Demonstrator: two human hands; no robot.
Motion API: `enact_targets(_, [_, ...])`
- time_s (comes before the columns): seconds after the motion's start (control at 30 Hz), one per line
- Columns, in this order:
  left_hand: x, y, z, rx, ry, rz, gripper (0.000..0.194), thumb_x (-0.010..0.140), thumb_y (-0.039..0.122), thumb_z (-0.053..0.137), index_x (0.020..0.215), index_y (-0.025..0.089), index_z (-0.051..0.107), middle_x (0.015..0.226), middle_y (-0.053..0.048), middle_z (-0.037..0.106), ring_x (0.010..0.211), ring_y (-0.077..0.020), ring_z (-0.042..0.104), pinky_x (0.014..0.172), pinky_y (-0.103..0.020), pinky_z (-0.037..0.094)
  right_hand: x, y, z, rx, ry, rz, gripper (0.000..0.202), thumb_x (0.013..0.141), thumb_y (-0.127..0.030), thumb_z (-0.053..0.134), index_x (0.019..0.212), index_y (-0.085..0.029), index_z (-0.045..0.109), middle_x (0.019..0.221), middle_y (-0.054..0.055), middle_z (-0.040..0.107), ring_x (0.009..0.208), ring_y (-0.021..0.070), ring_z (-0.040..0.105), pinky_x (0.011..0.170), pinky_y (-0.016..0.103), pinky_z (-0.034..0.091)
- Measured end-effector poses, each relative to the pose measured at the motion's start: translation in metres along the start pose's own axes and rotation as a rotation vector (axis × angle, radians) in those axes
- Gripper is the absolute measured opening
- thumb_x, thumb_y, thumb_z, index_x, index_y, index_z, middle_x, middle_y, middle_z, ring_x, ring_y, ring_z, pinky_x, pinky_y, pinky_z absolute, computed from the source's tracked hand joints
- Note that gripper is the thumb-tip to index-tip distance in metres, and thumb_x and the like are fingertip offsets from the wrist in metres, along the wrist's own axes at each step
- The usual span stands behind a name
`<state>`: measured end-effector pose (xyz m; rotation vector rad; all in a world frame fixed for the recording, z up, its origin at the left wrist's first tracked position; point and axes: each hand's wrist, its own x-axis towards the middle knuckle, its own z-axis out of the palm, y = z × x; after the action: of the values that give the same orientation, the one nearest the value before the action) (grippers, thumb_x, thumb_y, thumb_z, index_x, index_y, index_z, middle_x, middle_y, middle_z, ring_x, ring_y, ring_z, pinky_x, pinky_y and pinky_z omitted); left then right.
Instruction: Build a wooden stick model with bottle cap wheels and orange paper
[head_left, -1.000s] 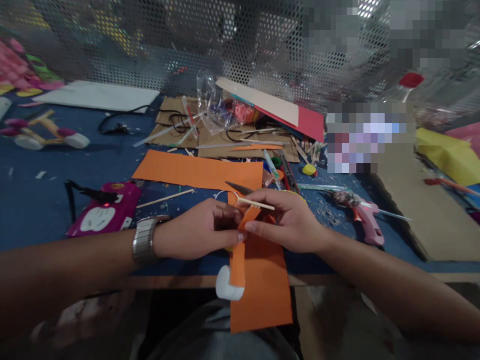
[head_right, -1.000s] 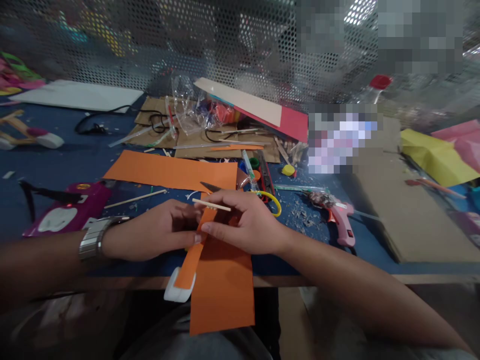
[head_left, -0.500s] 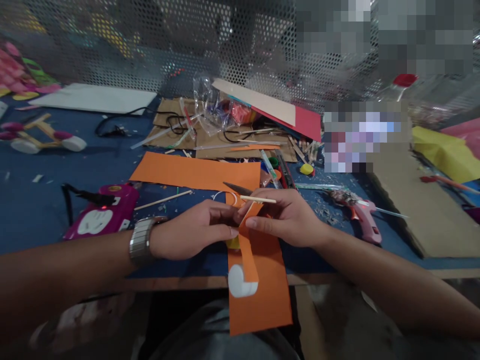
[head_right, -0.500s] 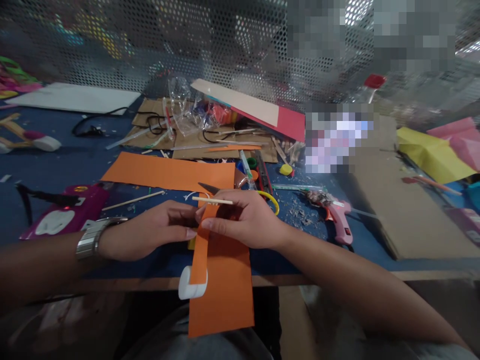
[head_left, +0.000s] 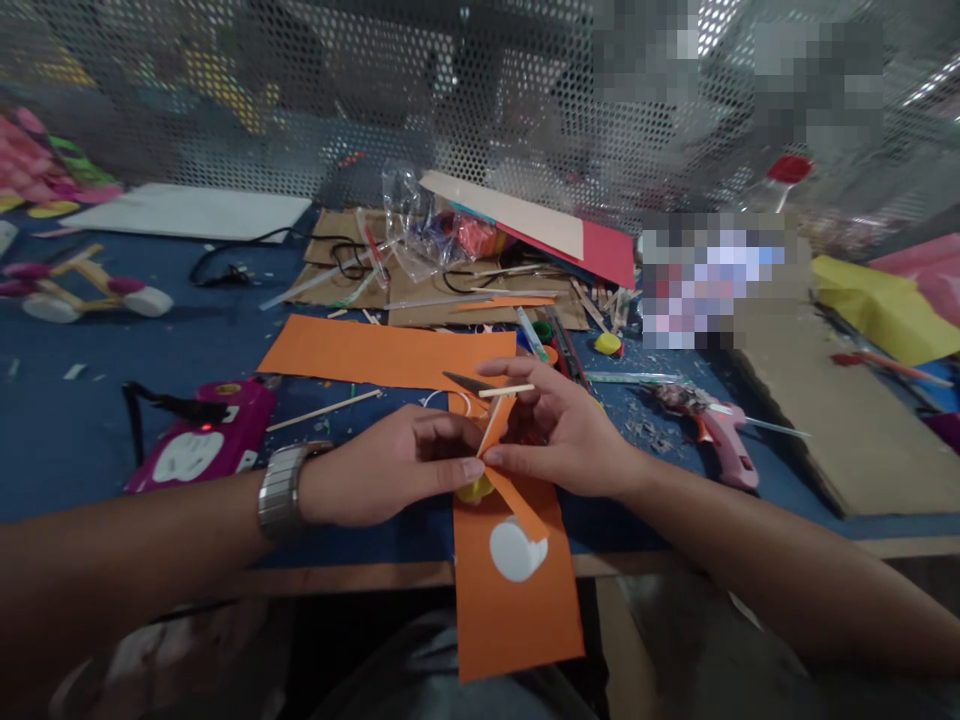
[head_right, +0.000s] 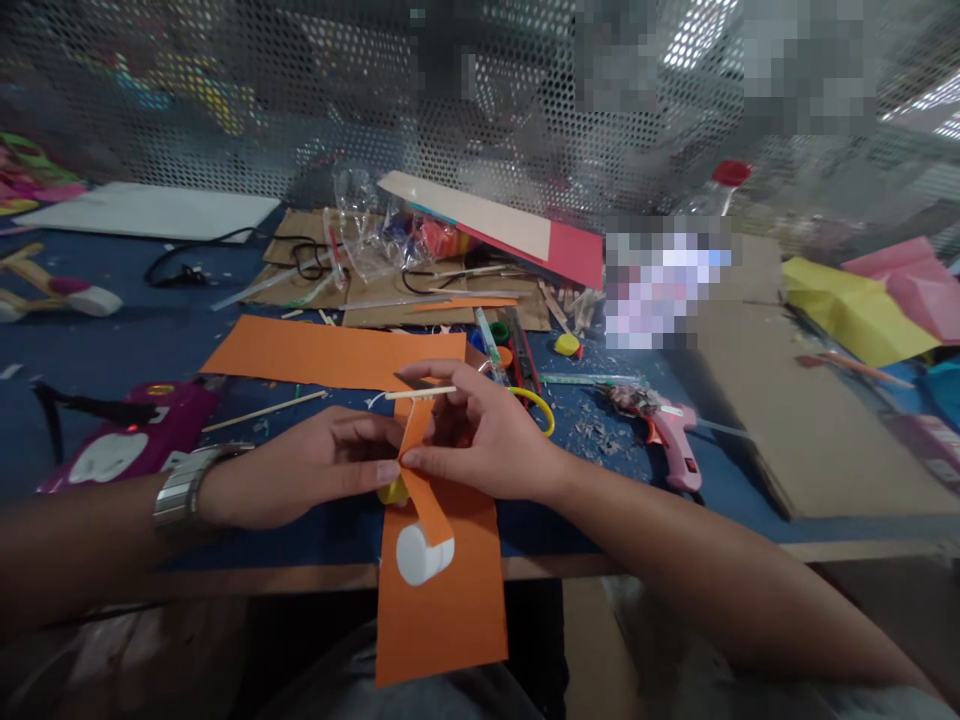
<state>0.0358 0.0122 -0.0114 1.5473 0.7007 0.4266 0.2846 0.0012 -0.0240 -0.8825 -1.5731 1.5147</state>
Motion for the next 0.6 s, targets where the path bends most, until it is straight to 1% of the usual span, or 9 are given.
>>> enact_targets(0.1, [0.0008, -0.0006, -0.0015, 0.055, 0.005, 0.024, 0.022, 0.102, 0.038, 0.078, 0.109, 0.019, 0.084, 0.1, -0.003, 0.085, 0.09, -0.0178, 0.076, 0.084, -0.027, 0.061, 0.0003, 0.0004, 0.0005, -0.004, 0.007, -0.003, 0.079, 0.08, -0.029, 0.102, 0.148, -0.029, 0.062, 0.09, -0.003, 0.071, 0.078, 0.0162, 0.07, 0.067, 0.03, 0.058])
enact_targets(0.2, [0.0015, -0.0004, -0.0019, 0.093, 0.012, 0.022, 0.025, 0.103, 0.043, 0.076, 0.106, 0.019, 0.083, 0.1, -0.005, 0.086, 0.094, -0.0209, 0.078, 0.089, -0.031, 0.062, 0.0002, 0.0008, 0.001, -0.021, 0.008, -0.001, 0.082, 0.082, -0.028, 0.1, 0.153, -0.029, 0.059, 0.088, -0.004, 0.07, 0.077, 0.0166, 0.07, 0.066, 0.03, 0.056])
enact_targets(0.3, [0.0012, 0.0002, -0.0015, 0.152, 0.022, 0.026, 0.026, 0.103, 0.044, 0.075, 0.104, 0.019, 0.083, 0.101, -0.005, 0.087, 0.097, -0.0233, 0.079, 0.091, -0.033, 0.062, -0.0003, 0.0006, 0.0015, -0.026, 0.012, -0.009, 0.082, 0.083, -0.027, 0.097, 0.155, -0.029, 0.058, 0.089, -0.004, 0.068, 0.078, 0.017, 0.07, 0.066, 0.03, 0.056])
enact_targets(0.43, [0.0, -0.0012, -0.0005, 0.125, 0.012, 0.033, 0.026, 0.104, 0.046, 0.075, 0.105, 0.021, 0.082, 0.105, -0.005, 0.087, 0.099, -0.0235, 0.078, 0.089, -0.032, 0.063, -0.0004, -0.0007, 0.001, -0.076, 0.021, -0.026, 0.078, 0.083, -0.027, 0.096, 0.152, -0.03, 0.059, 0.093, -0.003, 0.066, 0.079, 0.0174, 0.07, 0.065, 0.031, 0.055])
enact_targets(0.6, [-0.0004, -0.0027, -0.0006, 0.126, 0.01, 0.028, 0.028, 0.105, 0.048, 0.074, 0.108, 0.021, 0.08, 0.106, -0.005, 0.085, 0.102, -0.0236, 0.077, 0.091, -0.032, 0.062, 0.0006, -0.0008, -0.0003, -0.102, 0.008, -0.045, 0.077, 0.084, -0.029, 0.096, 0.152, -0.029, 0.059, 0.093, -0.003, 0.065, 0.079, 0.0168, 0.069, 0.063, 0.03, 0.053])
